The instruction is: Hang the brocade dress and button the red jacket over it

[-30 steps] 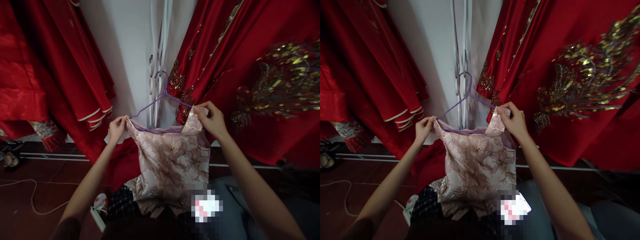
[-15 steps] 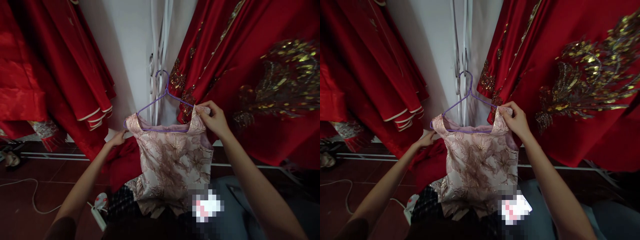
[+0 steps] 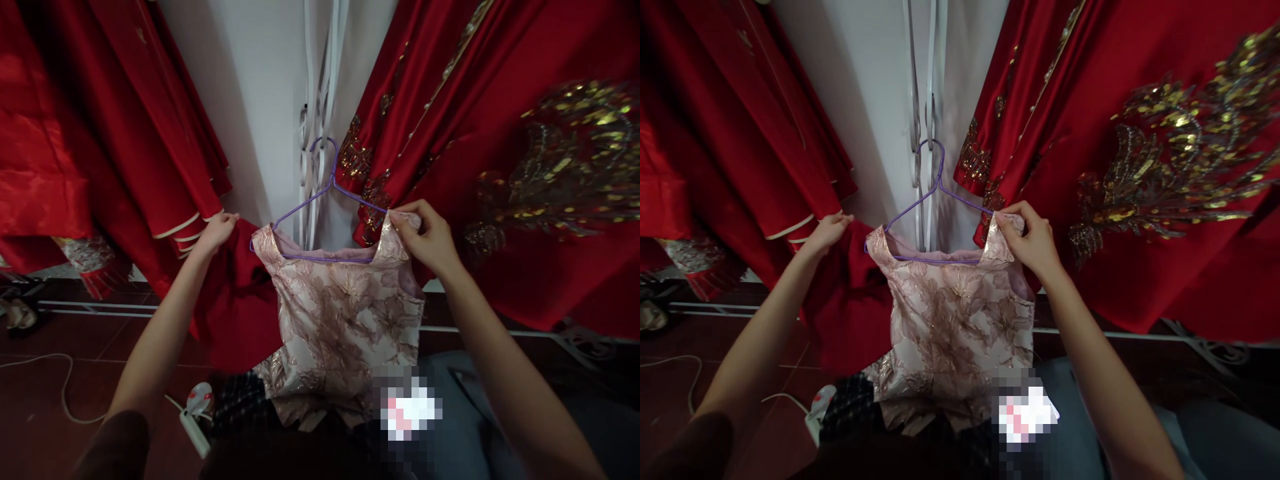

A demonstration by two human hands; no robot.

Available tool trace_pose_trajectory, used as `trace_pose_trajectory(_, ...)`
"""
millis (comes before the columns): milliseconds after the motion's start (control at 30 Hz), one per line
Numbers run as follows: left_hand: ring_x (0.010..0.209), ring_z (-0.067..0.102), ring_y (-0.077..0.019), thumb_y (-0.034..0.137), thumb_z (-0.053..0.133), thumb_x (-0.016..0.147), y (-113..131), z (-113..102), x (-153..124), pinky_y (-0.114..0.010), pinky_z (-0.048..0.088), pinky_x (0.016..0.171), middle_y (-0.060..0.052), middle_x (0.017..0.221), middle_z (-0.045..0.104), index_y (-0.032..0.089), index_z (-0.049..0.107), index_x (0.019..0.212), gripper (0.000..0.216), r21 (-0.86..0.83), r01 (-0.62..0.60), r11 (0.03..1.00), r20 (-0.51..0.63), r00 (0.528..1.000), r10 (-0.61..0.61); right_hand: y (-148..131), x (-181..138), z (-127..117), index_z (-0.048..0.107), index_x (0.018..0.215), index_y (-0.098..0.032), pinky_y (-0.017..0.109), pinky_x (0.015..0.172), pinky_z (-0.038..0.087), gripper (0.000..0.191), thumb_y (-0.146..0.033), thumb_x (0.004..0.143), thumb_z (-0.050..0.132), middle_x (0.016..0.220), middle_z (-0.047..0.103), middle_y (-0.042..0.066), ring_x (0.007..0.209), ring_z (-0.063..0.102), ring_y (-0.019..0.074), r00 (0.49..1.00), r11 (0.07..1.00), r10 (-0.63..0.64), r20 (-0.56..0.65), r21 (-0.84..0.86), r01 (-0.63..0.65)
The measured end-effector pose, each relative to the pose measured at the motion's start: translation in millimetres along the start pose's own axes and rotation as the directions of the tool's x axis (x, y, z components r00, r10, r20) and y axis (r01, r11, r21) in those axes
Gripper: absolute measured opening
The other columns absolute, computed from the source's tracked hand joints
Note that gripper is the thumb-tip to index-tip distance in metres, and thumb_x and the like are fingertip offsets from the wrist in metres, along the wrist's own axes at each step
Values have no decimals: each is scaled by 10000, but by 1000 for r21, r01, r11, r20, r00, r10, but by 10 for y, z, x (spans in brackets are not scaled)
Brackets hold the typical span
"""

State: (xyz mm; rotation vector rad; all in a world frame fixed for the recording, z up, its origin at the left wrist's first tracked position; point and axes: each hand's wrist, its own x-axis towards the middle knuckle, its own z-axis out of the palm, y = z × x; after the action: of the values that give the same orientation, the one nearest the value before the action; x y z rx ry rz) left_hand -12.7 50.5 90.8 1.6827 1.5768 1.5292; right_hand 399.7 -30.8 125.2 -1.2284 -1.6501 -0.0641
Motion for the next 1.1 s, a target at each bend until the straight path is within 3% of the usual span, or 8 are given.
trace_pose_trajectory(133,663,504,-130,338,513,815,649,379,186,-230,414,669,-13,649,573,136,552,697,237,82,-144,986,35,989,142,-156,-49,-55,610,853,-206,235,581,397,246,-443,794,578,764,657,25,613,538,123,999,998,-28,-28,-62,26)
trace_pose_trajectory(233,633,494,-121,280,483,855,1016,746,51,-230,406,654,-3,637,540,153,523,760,163,-2,-188,982,1,982,188,-230,-87,-68,610,856,-208,231,588,398,231,-430,797,580,788,674,22,618,552,121,999,996,-32,-27,-87,30)
trace_pose_trajectory(333,554,447,-102,295,443,888,1211,937,-163,-220,380,589,24,581,475,167,512,804,168,-159,-237,958,135,956,259,-195,-86,-41,602,853,-208,240,588,400,228,-428,795,581,800,674,25,623,554,127,1000,999,-24,-3,-47,23)
trace_pose_trajectory(467,521,430,-88,416,479,862,1234,686,-258,-219,354,550,24,597,496,165,534,848,257,-171,-167,971,365,905,220,-39,-16,16,590,819,-209,244,537,386,256,-459,769,597,734,641,11,575,516,126,1000,998,8,30,54,-10)
trace_pose_trajectory(667,477,365,-90,470,625,721,1065,113,-71,-240,280,502,34,506,436,157,554,645,330,307,-339,889,530,837,137,7,31,30,585,798,-224,250,544,382,227,-449,771,600,735,641,8,586,513,130,996,996,23,84,87,-30)
trace_pose_trajectory(767,513,373,-101,393,536,798,1045,202,5,-244,295,529,24,532,438,164,526,628,285,277,-416,866,426,861,278,-34,4,45,576,796,-220,251,548,382,241,-459,773,594,766,649,13,599,518,133,987,992,31,156,119,-49)
trace_pose_trajectory(900,641,432,-114,367,466,849,1131,519,-14,-235,352,632,7,648,475,167,500,680,263,-9,-516,857,390,787,478,-12,-6,76,561,807,-214,246,543,378,289,-496,756,599,762,640,7,587,512,124,971,980,70,228,167,-110)
trace_pose_trajectory(1100,626,448,-113,349,501,817,1289,611,-43,-247,369,642,19,626,492,156,532,670,244,-96,-339,936,663,679,314,116,403,79,567,561,-194,262,516,396,400,-570,684,627,535,558,-6,515,507,126,903,965,116,413,167,-200)
